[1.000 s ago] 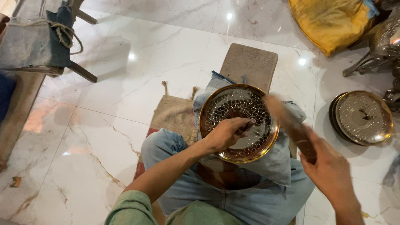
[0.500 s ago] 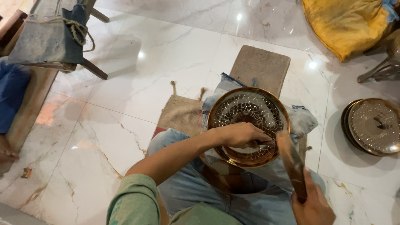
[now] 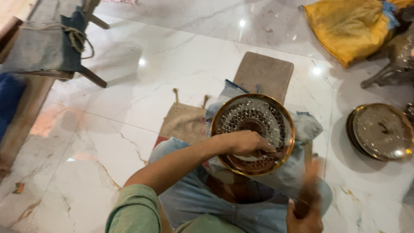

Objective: The person sits on the floor and repeatedly hammers a small metal punch against a brass plate to create a textured pattern. They reposition the punch frequently and strike it with a hammer, then briefly wipe the plate with a cloth.

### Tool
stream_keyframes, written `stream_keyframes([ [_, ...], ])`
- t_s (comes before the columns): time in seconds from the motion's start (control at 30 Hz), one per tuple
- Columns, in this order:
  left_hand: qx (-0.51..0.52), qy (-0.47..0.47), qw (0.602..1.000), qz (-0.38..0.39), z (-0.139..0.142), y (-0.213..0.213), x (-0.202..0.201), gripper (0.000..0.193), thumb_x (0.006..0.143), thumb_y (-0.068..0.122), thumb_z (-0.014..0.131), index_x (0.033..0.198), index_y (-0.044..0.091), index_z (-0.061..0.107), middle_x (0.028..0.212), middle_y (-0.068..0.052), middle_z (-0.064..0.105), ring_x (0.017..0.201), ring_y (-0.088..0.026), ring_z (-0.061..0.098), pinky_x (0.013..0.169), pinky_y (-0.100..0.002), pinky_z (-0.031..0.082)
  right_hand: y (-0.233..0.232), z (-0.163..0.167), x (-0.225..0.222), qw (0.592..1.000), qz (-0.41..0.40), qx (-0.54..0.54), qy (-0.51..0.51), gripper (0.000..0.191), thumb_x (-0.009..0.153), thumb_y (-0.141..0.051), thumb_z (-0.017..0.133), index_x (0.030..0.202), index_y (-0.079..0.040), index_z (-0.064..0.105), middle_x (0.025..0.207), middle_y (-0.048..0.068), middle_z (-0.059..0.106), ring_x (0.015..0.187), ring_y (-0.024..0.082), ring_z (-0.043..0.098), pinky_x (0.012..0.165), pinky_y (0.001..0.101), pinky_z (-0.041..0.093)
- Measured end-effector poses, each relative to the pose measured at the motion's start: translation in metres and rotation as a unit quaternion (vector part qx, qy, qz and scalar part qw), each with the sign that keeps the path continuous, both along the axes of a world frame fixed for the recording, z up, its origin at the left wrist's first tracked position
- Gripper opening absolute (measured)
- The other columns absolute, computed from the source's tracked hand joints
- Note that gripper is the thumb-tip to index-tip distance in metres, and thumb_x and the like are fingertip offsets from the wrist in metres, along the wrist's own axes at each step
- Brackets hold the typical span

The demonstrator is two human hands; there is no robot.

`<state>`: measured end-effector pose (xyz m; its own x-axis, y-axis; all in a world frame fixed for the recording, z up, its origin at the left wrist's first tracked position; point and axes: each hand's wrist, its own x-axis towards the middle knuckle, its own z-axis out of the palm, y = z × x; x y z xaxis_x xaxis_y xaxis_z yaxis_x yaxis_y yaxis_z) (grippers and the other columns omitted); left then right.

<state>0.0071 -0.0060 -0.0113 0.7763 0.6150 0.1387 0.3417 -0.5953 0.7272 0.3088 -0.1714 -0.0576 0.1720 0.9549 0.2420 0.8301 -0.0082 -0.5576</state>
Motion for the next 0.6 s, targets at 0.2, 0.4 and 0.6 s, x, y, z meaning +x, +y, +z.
stream_keyframes([
  [0.2, -0.144, -0.083, 0.977, 0.133, 0.022, -0.004, -0.015, 0.051, 0.087, 0.003, 0.067, 0.136, 0.007, 0.056, 0.111, -0.012, 0.076, 0.1, -0.023, 0.078, 0.09, -0.039, 0.06, 0.0, 0.031, -0.008, 0.998, 0.032, -0.055, -0.017, 0.102, 0.072, -0.022, 0.086, 0.161, -0.014, 0.035, 0.127, 0.025, 0.068, 0.108, 0.04, 0.071, 0.087, 0.0453, 0.058],
  [0.4, -0.162, 0.026, 0.978, 0.126, 0.041, -0.004, -0.014, 0.051, 0.09, 0.01, 0.071, 0.138, 0.012, 0.056, 0.097, -0.012, 0.078, 0.091, -0.025, 0.077, 0.083, -0.043, 0.056, 0.005, 0.057, -0.028, 0.963, -0.057, -0.218, 0.145, 0.105, 0.072, -0.021, 0.084, 0.163, -0.02, 0.032, 0.102, 0.019, 0.077, 0.095, 0.029, 0.077, 0.089, 0.0406, 0.058],
  [0.6, -0.151, 0.035, 0.986, 0.065, 0.04, 0.002, -0.015, 0.052, 0.088, 0.012, 0.072, 0.138, 0.015, 0.059, 0.106, -0.012, 0.077, 0.093, -0.026, 0.076, 0.08, -0.043, 0.056, 0.019, 0.066, -0.017, 0.962, -0.084, -0.248, 0.075, 0.102, 0.078, -0.021, 0.084, 0.164, -0.022, 0.031, 0.101, 0.019, 0.076, 0.092, 0.029, 0.077, 0.085, 0.042, 0.06],
])
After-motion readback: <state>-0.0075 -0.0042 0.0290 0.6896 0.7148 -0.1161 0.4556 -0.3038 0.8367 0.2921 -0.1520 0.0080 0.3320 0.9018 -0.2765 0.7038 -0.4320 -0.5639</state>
